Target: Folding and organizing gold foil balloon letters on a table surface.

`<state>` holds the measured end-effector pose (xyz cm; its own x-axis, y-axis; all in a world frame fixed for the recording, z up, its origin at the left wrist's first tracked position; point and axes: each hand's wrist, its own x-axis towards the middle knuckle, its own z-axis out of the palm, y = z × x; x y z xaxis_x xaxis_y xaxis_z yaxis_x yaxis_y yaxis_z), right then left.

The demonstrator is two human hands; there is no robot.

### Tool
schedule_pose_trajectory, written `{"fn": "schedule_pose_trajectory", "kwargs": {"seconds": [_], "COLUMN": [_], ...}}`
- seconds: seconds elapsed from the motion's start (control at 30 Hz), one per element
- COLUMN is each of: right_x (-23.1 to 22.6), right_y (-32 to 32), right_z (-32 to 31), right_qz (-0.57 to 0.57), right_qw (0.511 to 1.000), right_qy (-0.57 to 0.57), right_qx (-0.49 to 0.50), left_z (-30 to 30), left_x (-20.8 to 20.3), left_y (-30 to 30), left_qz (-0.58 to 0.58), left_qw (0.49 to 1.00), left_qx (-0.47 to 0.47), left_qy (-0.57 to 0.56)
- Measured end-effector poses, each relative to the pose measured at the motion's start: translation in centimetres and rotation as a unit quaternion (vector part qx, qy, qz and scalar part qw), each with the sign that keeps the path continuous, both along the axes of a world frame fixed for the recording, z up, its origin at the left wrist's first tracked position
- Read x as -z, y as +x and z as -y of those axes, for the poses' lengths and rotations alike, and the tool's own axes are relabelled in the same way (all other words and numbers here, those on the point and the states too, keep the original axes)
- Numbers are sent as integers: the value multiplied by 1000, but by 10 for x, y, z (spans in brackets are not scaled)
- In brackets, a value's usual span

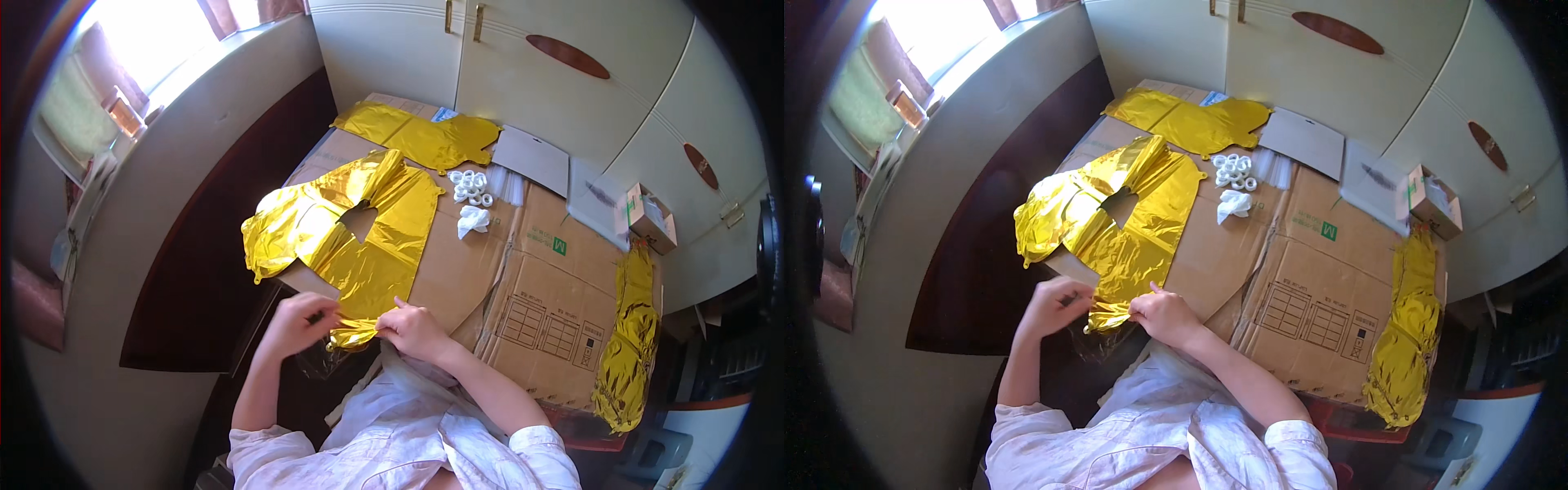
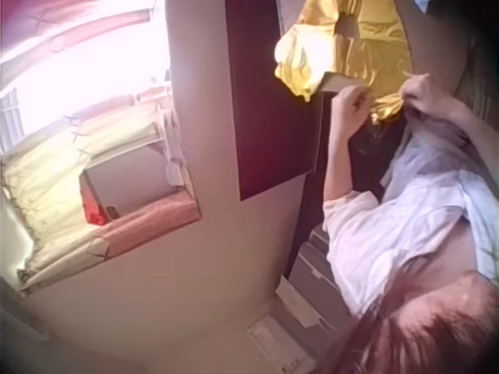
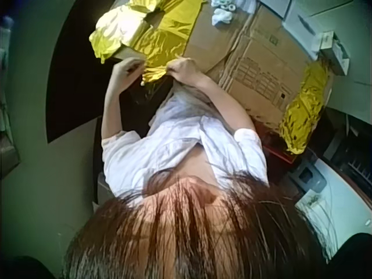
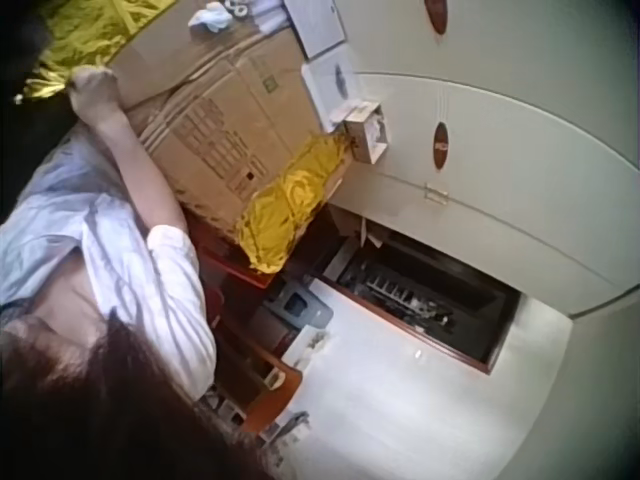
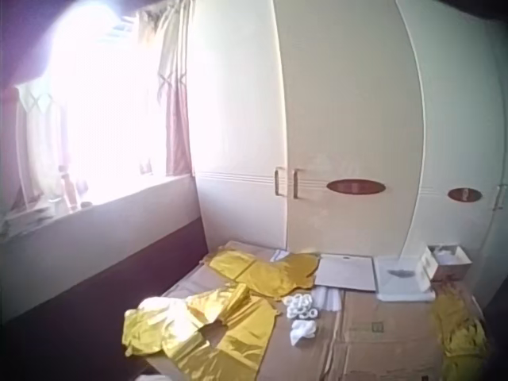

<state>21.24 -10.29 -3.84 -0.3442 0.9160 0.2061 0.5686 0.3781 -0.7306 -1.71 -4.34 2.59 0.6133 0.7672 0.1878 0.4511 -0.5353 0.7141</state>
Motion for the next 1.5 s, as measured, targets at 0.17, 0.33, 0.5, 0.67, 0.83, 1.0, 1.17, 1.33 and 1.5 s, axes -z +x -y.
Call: {"fn": "schedule_pose_trajectory", "kwargs": {"seconds": [0.17, 0.33, 0.5, 0.67, 0.83, 1.0, 1.17, 1.33, 1.5], "right_x": [-3, 1, -13, -9, 0, -2, 12, 16, 17], "right_y": [-3, -3, -10, -9, -11, -12, -15, -16, -15], "right_z": [-3, -4, 4, 8, 16, 19, 16, 14, 11], "right_qz": [-40, -37, -16, 31, 143, 209, 217, 215, 206], "right_qw": [998, 998, 996, 981, 976, 940, 949, 954, 963], "right_qy": [-29, -9, -13, 191, 163, 271, 230, 206, 170], "right_qx": [47, 46, 91, 7, 12, 18, -3, -3, -14], "left_z": [16, 22, 16, 2, -13, -45, -103, -142, -136], "left_x": [-10, 3, 13, 17, 16, 13, 14, 9, 58], "left_y": [20, 24, 19, 21, 25, 25, -5, -59, -123], "left_qz": [-70, -106, -102, -36, -28, 8, 174, 302, 236], "left_qw": [993, 990, 994, 990, 994, 988, 956, 897, 869], "left_qx": [84, 58, 12, -57, -51, -151, -231, -312, -436], "left_qy": [-49, 67, 38, -124, -93, -22, 44, 82, -2]}}
